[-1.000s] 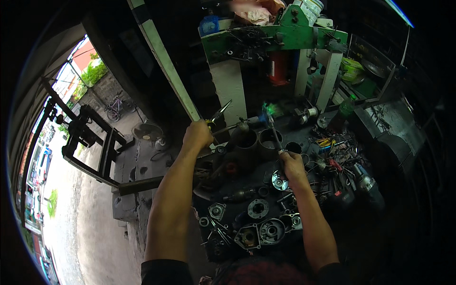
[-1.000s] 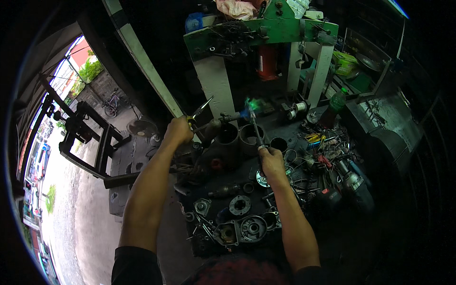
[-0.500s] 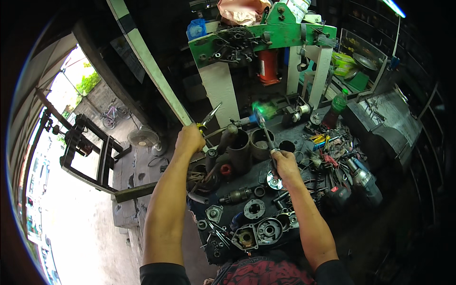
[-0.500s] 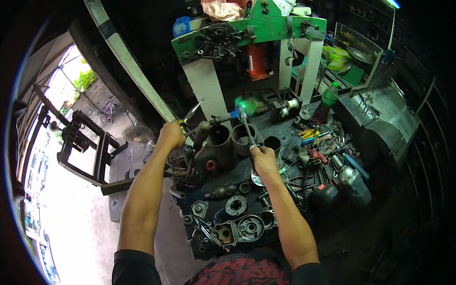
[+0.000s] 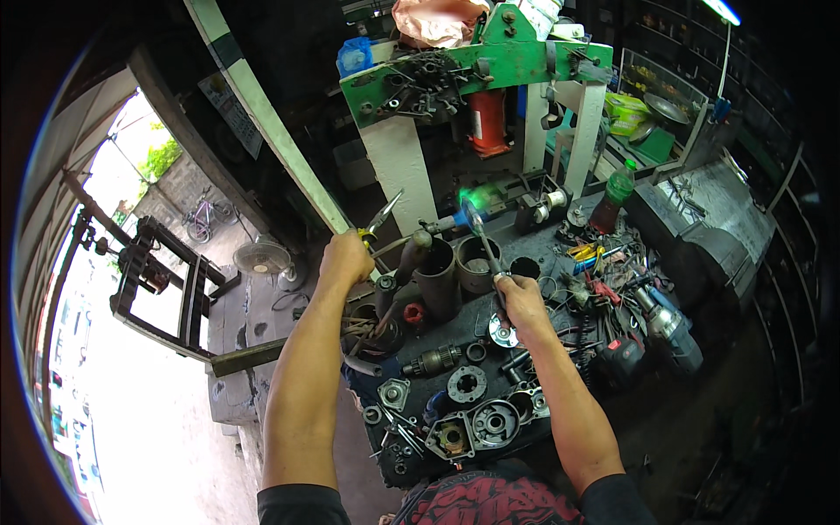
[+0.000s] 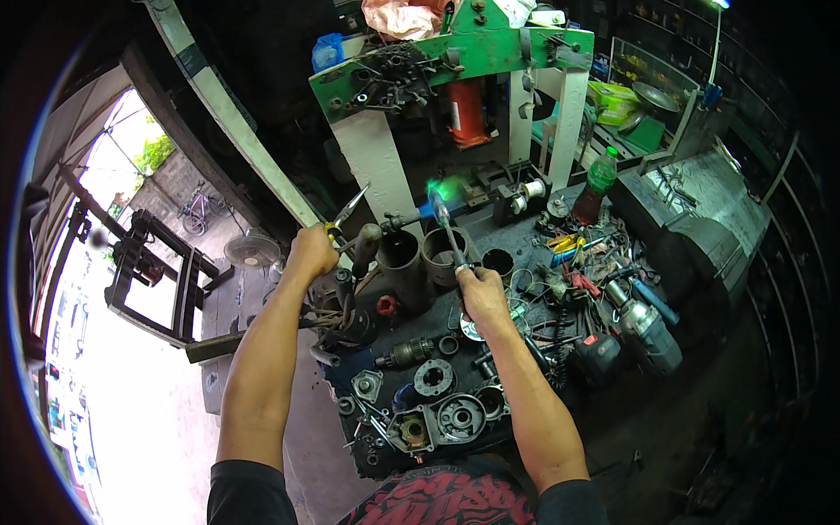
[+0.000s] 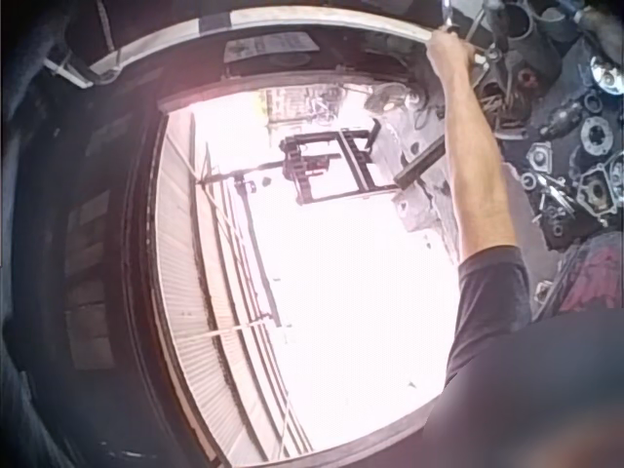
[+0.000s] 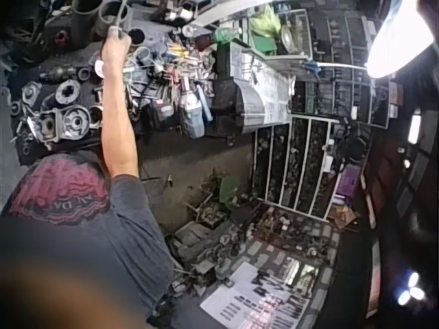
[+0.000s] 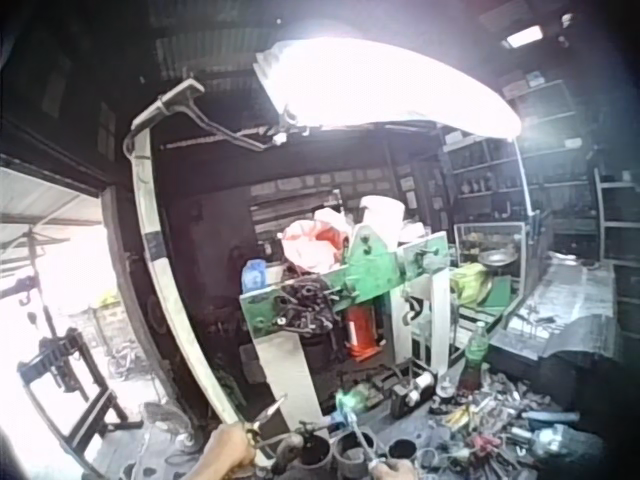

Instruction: The person uses pliers and a blowtorch to heat and manipulate a small metal component within a disassembled engine casing. They repeatedly heat the part and attempt to adjust it with pliers, then inspect the assembly.

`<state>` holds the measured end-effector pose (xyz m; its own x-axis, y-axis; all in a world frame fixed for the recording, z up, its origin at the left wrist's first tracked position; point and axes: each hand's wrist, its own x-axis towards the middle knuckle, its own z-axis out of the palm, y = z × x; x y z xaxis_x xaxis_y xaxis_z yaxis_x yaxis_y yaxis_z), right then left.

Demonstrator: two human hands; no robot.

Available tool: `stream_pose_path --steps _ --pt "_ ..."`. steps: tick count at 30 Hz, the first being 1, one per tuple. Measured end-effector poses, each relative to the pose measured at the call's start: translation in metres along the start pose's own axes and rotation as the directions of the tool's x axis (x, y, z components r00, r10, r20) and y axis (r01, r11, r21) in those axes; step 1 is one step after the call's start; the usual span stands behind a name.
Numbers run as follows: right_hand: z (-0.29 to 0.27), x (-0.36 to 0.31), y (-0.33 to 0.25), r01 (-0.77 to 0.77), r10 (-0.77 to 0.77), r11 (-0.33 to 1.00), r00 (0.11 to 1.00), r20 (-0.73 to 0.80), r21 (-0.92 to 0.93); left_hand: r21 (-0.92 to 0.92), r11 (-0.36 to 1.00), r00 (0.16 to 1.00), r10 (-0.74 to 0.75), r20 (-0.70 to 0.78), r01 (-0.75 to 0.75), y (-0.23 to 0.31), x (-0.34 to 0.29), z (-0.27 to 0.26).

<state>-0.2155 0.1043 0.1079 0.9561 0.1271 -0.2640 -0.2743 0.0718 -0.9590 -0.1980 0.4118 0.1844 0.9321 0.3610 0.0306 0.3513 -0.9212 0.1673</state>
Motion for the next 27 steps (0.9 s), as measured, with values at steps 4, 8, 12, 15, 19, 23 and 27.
stream_pose_path --steps 4,8,12,15,19,23,27 --pt "-0.0003 -0.001 -0.001 -0.009 0.009 1.0 1.0 -0.001 -0.008 0.005 1.0 1.0 0.002 -0.023 -0.002 -0.0021 0.0015 0.0031" --pt "-0.0003 -0.0012 -0.0013 0.006 -0.006 1.0 1.0 -0.002 -0.012 -0.015 0.999 0.999 0.029 -0.044 -0.03 -0.0044 0.0026 0.0052" --pt "-0.0001 -0.0007 -0.0011 0.01 -0.01 1.0 1.0 0.002 -0.008 -0.016 1.0 0.999 0.027 -0.035 -0.027 -0.0037 0.0018 0.0041" --pt "-0.0007 -0.0005 -0.0006 0.01 -0.01 1.0 1.0 0.006 0.0 -0.008 1.0 1.0 0.003 -0.018 -0.004 -0.001 0.0014 0.0021" --pt "-0.0014 -0.0005 0.0 0.005 -0.005 1.0 1.0 0.003 -0.012 0.006 1.0 1.0 -0.014 -0.013 0.014 0.001 0.0 0.0003" --pt "-0.0008 -0.0006 0.0003 0.015 -0.015 1.0 1.0 0.008 -0.002 -0.03 0.999 0.999 0.022 -0.039 -0.024 -0.001 -0.0015 0.0009" --pt "-0.0004 -0.0013 -0.0005 0.009 -0.009 1.0 1.0 0.005 -0.003 -0.034 0.999 0.998 0.026 -0.049 -0.027 -0.0026 0.0002 0.0032"
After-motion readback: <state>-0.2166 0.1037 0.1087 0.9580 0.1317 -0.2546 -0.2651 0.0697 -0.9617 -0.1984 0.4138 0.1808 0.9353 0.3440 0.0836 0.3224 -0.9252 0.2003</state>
